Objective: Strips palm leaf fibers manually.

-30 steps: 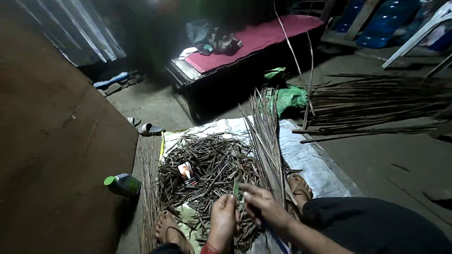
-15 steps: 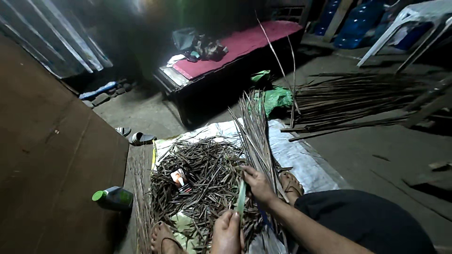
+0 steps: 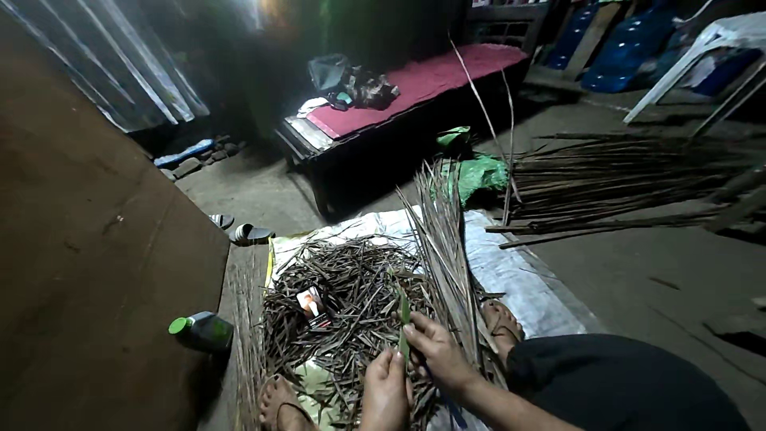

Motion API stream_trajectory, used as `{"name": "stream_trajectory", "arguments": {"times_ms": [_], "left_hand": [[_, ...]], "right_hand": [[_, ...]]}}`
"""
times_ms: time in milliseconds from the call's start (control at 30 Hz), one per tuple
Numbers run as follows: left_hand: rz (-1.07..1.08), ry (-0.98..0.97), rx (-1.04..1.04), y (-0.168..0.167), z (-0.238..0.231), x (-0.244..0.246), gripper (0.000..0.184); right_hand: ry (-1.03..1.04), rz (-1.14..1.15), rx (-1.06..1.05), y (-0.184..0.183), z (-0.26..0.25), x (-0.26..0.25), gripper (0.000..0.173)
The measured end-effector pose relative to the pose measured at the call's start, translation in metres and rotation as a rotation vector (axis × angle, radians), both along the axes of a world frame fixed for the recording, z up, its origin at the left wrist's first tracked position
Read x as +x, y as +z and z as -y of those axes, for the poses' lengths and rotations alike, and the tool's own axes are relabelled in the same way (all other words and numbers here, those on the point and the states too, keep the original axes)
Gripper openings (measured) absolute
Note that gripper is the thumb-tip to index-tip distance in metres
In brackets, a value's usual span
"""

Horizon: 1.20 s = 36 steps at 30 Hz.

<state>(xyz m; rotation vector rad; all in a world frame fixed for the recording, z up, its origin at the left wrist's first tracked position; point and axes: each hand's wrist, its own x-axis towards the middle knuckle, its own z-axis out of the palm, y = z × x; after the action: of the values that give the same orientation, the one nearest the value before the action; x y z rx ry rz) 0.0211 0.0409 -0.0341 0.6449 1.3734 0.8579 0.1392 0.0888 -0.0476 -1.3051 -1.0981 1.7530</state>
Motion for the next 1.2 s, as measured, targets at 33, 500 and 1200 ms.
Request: {"name": "stream_trajectory", "arguments": {"times_ms": [33, 500, 1200], "left_hand": [[0.006, -0.006, -0.001, 0.001, 0.001, 0.003, 0.029], [-0.019, -0.008, -0.002, -0.006, 0.0, -0.012, 0.028], [0.106, -0.022, -0.092, -0.002, 0.003, -0.002, 0.027]], "right_hand": [[-0.022, 0.019, 0.014, 0.0, -0.004, 0.001, 0.032], [0.08, 0.002, -0.135, 0.003, -0.028, 0.017, 0.038], [0.355, 0.908, 0.672, -0.021, -0.006, 0.019, 0.012]]}}
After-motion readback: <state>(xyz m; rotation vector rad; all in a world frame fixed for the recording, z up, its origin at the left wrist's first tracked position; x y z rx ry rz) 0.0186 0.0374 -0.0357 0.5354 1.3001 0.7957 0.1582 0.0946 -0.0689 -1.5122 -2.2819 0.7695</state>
